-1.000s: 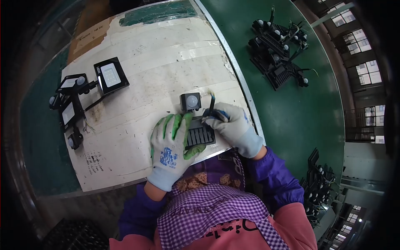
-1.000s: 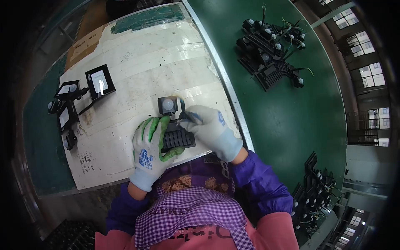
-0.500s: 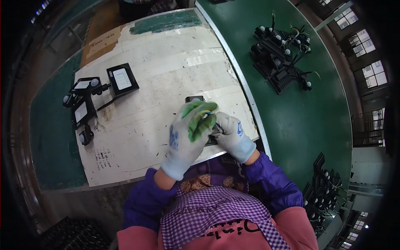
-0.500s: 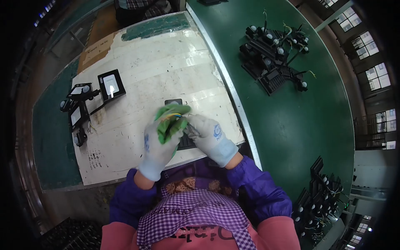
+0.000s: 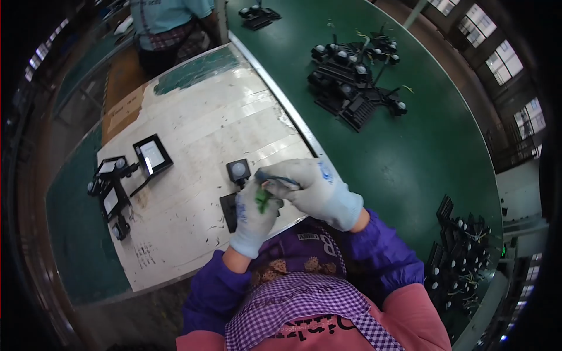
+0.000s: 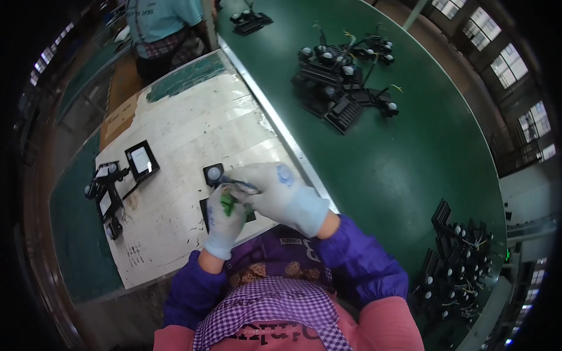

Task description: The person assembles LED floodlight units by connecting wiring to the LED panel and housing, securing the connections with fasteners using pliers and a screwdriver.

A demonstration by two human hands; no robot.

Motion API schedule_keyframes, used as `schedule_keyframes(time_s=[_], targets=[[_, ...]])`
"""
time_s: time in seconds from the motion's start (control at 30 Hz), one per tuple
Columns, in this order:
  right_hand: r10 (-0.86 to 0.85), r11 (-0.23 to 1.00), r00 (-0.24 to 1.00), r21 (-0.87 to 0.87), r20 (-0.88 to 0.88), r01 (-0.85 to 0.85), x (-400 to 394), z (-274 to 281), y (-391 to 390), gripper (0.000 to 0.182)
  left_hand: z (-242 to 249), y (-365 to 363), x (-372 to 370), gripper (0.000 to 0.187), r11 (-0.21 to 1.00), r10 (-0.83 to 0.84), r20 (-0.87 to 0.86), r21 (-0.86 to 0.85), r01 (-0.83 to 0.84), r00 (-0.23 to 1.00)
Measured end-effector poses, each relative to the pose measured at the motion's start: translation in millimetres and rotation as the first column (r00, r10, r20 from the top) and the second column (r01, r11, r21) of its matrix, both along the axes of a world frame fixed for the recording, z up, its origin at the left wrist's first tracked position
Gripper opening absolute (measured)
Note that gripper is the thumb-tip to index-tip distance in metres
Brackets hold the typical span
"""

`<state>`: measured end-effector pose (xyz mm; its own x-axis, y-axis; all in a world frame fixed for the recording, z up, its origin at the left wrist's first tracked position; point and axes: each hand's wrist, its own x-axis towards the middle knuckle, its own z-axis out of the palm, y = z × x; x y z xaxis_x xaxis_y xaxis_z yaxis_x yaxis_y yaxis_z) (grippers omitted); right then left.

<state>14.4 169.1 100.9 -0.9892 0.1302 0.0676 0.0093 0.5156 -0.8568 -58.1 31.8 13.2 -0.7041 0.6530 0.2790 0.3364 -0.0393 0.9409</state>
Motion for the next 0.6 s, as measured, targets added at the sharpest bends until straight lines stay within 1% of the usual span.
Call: schedule_keyframes(time_s=[0.07,0.1,0.13,0.2,0.23,0.3,0.33,0.4,0.47,0.5,0.53,0.6], targets=[[-0.075,0.95,0.987,-0.289,0.144,0.115,-7,-4,-3,0.029,-2,-2,-5,0.033,0.995,-0.046,0.171,0.092,0.03,0.984],[-0.095,0.889,0.972,-0.422,0.216,0.18,-10,-4,-3,0.026,-7,-2,-4,0.032,0.987,-0.034,0.236,0.163,-0.005,0.971],[-0.055,0.864,0.976,-0.48,0.211,0.152,-12,-4,-1,0.025,-7,-5,-3,0.027,0.985,-0.068,0.325,0.172,0.012,0.943],[0.03,0.799,0.981,-0.595,0.192,0.092,-14,-5,4,0.022,-15,-9,-5,0.033,0.962,-0.19,0.362,0.256,0.099,0.913],[0.124,0.812,0.975,-0.584,0.184,0.007,-14,-6,12,0.021,-17,-8,-6,0.032,0.97,-0.151,0.307,0.229,0.081,0.94],[0.147,0.813,0.964,-0.582,0.219,0.008,-17,-7,17,0.022,-16,-7,-6,0.03,0.984,-0.062,0.194,0.175,0.028,0.979],[0.162,0.814,0.958,-0.581,0.236,0.006,-18,-8,19,0.022,-17,-10,-8,0.033,0.989,-0.083,0.191,0.14,0.057,0.978],[0.098,0.831,0.974,-0.556,0.204,0.032,-18,-2,19,0.019,-20,-14,-12,0.038,0.991,-0.125,0.191,0.076,0.112,0.974],[0.022,0.852,0.984,-0.518,0.177,0.074,-20,-7,13,0.017,-22,-9,-5,0.043,0.991,-0.001,0.207,0.131,-0.027,0.978],[-0.026,0.91,0.986,-0.405,0.167,0.093,-18,-4,6,0.017,-24,-7,-3,0.046,0.983,0.06,0.219,0.155,-0.096,0.974],[-0.064,0.929,0.993,-0.358,0.101,0.096,-16,-7,-1,0.017,-27,-8,-4,0.048,0.989,0.049,0.184,0.128,-0.074,0.982],[-0.174,0.875,0.957,-0.41,0.232,0.258,-12,-2,-13,0.019,-35,-11,-8,0.054,0.997,0.026,0.117,0.064,-0.034,0.993]])
